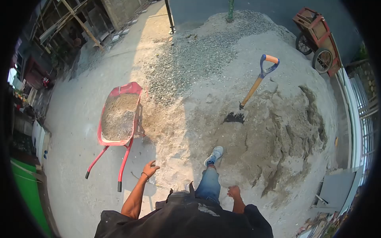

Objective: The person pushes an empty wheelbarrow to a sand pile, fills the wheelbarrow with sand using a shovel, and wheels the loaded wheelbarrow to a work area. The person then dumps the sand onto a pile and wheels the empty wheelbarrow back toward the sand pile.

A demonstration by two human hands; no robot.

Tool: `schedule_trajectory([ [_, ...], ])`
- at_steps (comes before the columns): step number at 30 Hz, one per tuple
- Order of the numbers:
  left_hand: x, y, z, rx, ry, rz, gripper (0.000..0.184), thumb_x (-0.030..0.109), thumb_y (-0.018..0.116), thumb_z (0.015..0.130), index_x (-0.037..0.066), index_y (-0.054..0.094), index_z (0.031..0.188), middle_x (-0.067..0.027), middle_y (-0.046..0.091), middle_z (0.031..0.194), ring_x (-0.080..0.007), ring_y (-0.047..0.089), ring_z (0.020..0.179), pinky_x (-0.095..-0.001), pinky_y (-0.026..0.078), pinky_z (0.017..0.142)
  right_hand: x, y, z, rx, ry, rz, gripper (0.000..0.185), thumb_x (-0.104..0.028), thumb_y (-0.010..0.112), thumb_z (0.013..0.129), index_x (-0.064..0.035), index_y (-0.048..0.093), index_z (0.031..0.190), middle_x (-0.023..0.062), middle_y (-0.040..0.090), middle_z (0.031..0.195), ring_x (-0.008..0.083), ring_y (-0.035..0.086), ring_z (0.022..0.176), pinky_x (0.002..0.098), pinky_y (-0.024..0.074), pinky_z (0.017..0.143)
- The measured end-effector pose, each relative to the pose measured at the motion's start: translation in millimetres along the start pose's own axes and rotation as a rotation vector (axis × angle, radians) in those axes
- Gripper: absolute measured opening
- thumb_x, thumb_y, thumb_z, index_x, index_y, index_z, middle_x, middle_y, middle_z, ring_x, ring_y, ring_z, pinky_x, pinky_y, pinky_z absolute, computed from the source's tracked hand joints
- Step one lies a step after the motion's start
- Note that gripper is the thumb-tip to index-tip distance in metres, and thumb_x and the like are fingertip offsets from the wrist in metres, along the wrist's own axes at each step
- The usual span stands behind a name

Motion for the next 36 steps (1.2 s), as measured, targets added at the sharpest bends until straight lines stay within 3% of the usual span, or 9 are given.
schedule_trajectory([
  [3,-154,33,-177,-0.066,-0.587,-0.347,0.066,0.038,0.069,0.066,0.003,0.052,0.119,-0.0171,0.062,0.095,-0.0232,0.061,0.080,-0.0338,0.048,0.071,-53,74,-26,-0.196,-0.070,-0.198,0.021,-0.019,0.056,0.081,-0.0018,0.051,0.090,0.0127,0.058,0.074,0.0228,0.060,0.058,0.0360,0.0498,0.051],
  [7,-212,88,-315,-0.172,-0.995,-0.630,0.054,0.048,0.061,0.074,0.011,0.056,0.114,-0.0133,0.058,0.104,-0.0216,0.060,0.078,-0.0354,0.046,0.066,-102,165,-35,-0.338,-0.165,-0.431,0.021,-0.020,0.057,0.082,-0.0019,0.051,0.092,0.0123,0.059,0.074,0.0222,0.060,0.058,0.0359,0.0496,0.051],
  [9,-232,108,-321,-0.120,-0.938,-0.586,0.042,0.043,0.059,0.078,0.011,0.060,0.105,-0.0105,0.061,0.095,-0.0238,0.060,0.077,-0.0317,0.047,0.066,-124,211,-29,-0.435,-0.243,-0.519,0.024,-0.020,0.058,0.082,-0.0022,0.051,0.096,0.0121,0.059,0.074,0.0224,0.060,0.057,0.0357,0.0497,0.052],
  [12,-279,150,-280,-0.096,-0.699,-0.464,0.057,0.042,0.060,0.078,0.005,0.048,0.120,-0.0163,0.055,0.110,-0.0292,0.057,0.092,-0.0346,0.047,0.075,-156,267,-24,-0.536,-0.293,-0.691,0.028,-0.021,0.059,0.081,-0.0015,0.050,0.099,0.0120,0.059,0.074,0.0223,0.060,0.056,0.0357,0.0497,0.051],
  [19,-277,137,-168,0.450,-0.429,-1.352,0.074,0.042,0.061,0.078,0.000,0.032,0.131,-0.0213,0.045,0.123,-0.0321,0.050,0.107,-0.0356,0.042,0.086,-214,385,6,-0.576,-0.352,-0.943,0.029,-0.022,0.058,0.081,-0.0001,0.051,0.099,0.0120,0.060,0.074,0.0218,0.061,0.058,0.0351,0.0501,0.050],
  [23,-271,78,-198,0.504,-0.617,-0.895,0.091,0.043,0.061,0.077,-0.005,0.012,0.136,-0.0252,0.031,0.135,-0.0308,0.040,0.119,-0.0350,0.034,0.097,-245,433,-18,-0.593,-0.437,-0.992,0.027,-0.023,0.058,0.081,0.0012,0.054,0.093,0.0125,0.061,0.076,0.0216,0.062,0.058,0.0338,0.0506,0.050],
  [29,-301,33,-223,0.675,-0.780,-0.796,0.076,0.043,0.060,0.076,0.002,0.032,0.133,-0.0250,0.039,0.130,-0.0357,0.038,0.121,-0.0352,0.031,0.099,-221,505,-40,-0.708,-0.358,-1.160,0.040,-0.035,0.058,0.083,-0.0005,0.053,0.102,0.0134,0.060,0.083,0.0222,0.062,0.064,0.0362,0.0520,0.056],
  [35,-368,-1,-252,0.455,-0.970,-0.583,0.054,0.044,0.057,0.076,0.016,0.051,0.122,-0.0159,0.049,0.125,-0.0328,0.045,0.116,-0.0379,0.036,0.096,-134,624,-95,-0.804,-0.381,-1.368,0.063,-0.057,0.052,0.079,0.0024,0.055,0.099,0.0146,0.060,0.084,0.0240,0.060,0.071,0.0381,0.0509,0.061],
  [36,-390,-12,-256,0.463,-0.982,-0.528,0.043,0.039,0.057,0.078,0.017,0.057,0.114,-0.0131,0.054,0.119,-0.0335,0.048,0.112,-0.0378,0.039,0.093,-112,648,-109,-0.858,-0.241,-1.435,0.083,-0.067,0.046,0.076,0.0001,0.040,0.124,0.0240,0.050,0.114,0.0342,0.055,0.098,0.0469,0.0471,0.079],
])
Point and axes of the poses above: each hand's wrist, its own z-axis towards the middle knuckle, its own y-axis out of the palm, x = y × z, the point moved 7 cm from there along z, towards the middle knuckle
